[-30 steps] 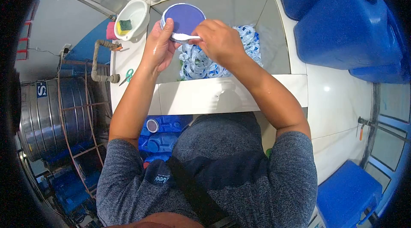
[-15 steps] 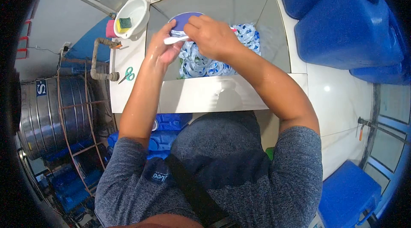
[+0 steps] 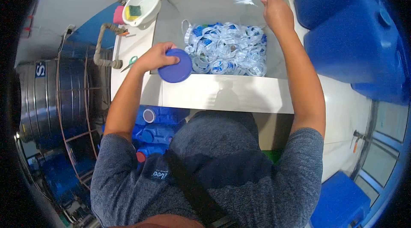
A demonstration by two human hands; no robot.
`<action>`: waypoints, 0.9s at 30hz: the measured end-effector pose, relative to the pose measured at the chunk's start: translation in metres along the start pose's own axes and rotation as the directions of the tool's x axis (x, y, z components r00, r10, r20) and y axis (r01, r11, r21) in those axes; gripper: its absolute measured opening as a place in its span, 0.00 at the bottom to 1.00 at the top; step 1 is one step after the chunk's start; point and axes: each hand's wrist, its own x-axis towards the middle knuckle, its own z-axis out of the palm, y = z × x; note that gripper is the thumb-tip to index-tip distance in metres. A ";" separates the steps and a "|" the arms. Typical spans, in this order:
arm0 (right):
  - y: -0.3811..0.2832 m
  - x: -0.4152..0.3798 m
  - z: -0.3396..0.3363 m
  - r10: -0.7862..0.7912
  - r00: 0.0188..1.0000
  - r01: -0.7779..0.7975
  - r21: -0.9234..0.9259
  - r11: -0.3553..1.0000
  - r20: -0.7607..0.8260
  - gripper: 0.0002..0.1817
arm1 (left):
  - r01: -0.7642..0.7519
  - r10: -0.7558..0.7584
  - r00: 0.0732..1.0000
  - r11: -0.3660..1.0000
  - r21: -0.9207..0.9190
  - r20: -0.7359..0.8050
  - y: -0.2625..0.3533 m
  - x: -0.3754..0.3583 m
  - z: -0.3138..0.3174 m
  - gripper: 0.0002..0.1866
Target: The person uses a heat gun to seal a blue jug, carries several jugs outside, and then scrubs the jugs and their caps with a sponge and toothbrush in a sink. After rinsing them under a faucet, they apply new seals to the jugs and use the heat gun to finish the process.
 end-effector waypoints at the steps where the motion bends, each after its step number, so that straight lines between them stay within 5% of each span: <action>1: -0.009 0.010 0.004 0.149 0.989 -0.149 0.003 0.989 0.023 0.13 | 0.044 -0.051 0.996 0.995 -0.090 -0.078 -0.011 0.002 0.005 0.19; 3: -0.057 0.017 0.018 0.121 0.979 -0.158 0.236 0.959 0.164 0.14 | 0.015 -0.034 0.983 0.994 -0.104 -0.179 -0.018 0.005 0.018 0.19; 5: -0.123 0.026 0.029 0.002 0.987 -0.070 0.411 0.909 0.163 0.14 | -0.049 -0.067 0.947 0.936 -0.349 -0.315 -0.025 0.013 0.039 0.22; 7: -0.193 0.036 0.044 -0.133 0.988 0.075 0.533 0.843 0.072 0.12 | -0.036 -0.197 0.940 0.754 -0.656 -0.279 -0.024 0.016 0.067 0.24; 9: -0.261 0.043 0.053 -0.230 0.973 0.164 0.609 0.776 0.031 0.12 | -0.040 -0.127 0.982 0.579 -0.815 -0.139 -0.034 0.022 0.096 0.23; 11: -0.323 0.036 0.057 -0.364 0.930 0.225 0.711 0.666 0.046 0.12 | -0.182 -0.029 0.972 0.530 -0.828 -0.232 -0.022 0.019 0.121 0.24; 12: -0.346 0.029 0.064 -0.455 0.889 0.269 0.758 0.595 0.042 0.12 | -0.110 0.000 0.993 0.369 -0.923 -0.118 -0.024 0.018 0.122 0.32; 16: -0.391 0.004 0.094 -0.717 0.669 0.349 0.768 0.536 0.196 0.13 | 0.097 -0.255 0.966 0.497 -0.862 -0.038 -0.019 -0.005 0.118 0.31; 18: -0.382 0.001 0.110 -0.673 0.697 0.367 0.683 0.631 0.247 0.15 | -0.026 -0.170 0.978 0.477 -0.878 -0.122 -0.017 -0.019 0.113 0.32; 20: -0.343 0.008 0.111 -0.476 0.830 0.233 0.595 0.769 0.290 0.17 | -0.151 -0.084 0.974 0.449 -0.881 -0.210 -0.025 -0.026 0.113 0.33; 21: -0.321 0.024 0.087 -0.337 0.785 0.037 0.503 0.863 0.520 0.17 | -0.052 -0.126 0.985 0.452 -0.891 -0.122 -0.034 -0.028 0.115 0.33; 23: -0.255 0.045 0.092 -0.261 0.814 0.121 0.287 0.950 0.519 0.18 | 0.042 -0.166 0.985 0.451 -0.891 -0.037 -0.043 -0.030 0.116 0.33; 26: -0.170 0.053 0.110 0.062 0.682 0.266 -0.326 0.907 0.729 0.17 | -0.008 -0.137 0.986 0.520 -0.854 -0.093 -0.042 -0.032 0.119 0.29; 27: -0.187 0.057 0.100 0.059 0.683 0.270 -0.327 0.906 0.728 0.17 | -0.013 -0.135 0.986 0.519 -0.854 -0.097 -0.042 -0.030 0.121 0.29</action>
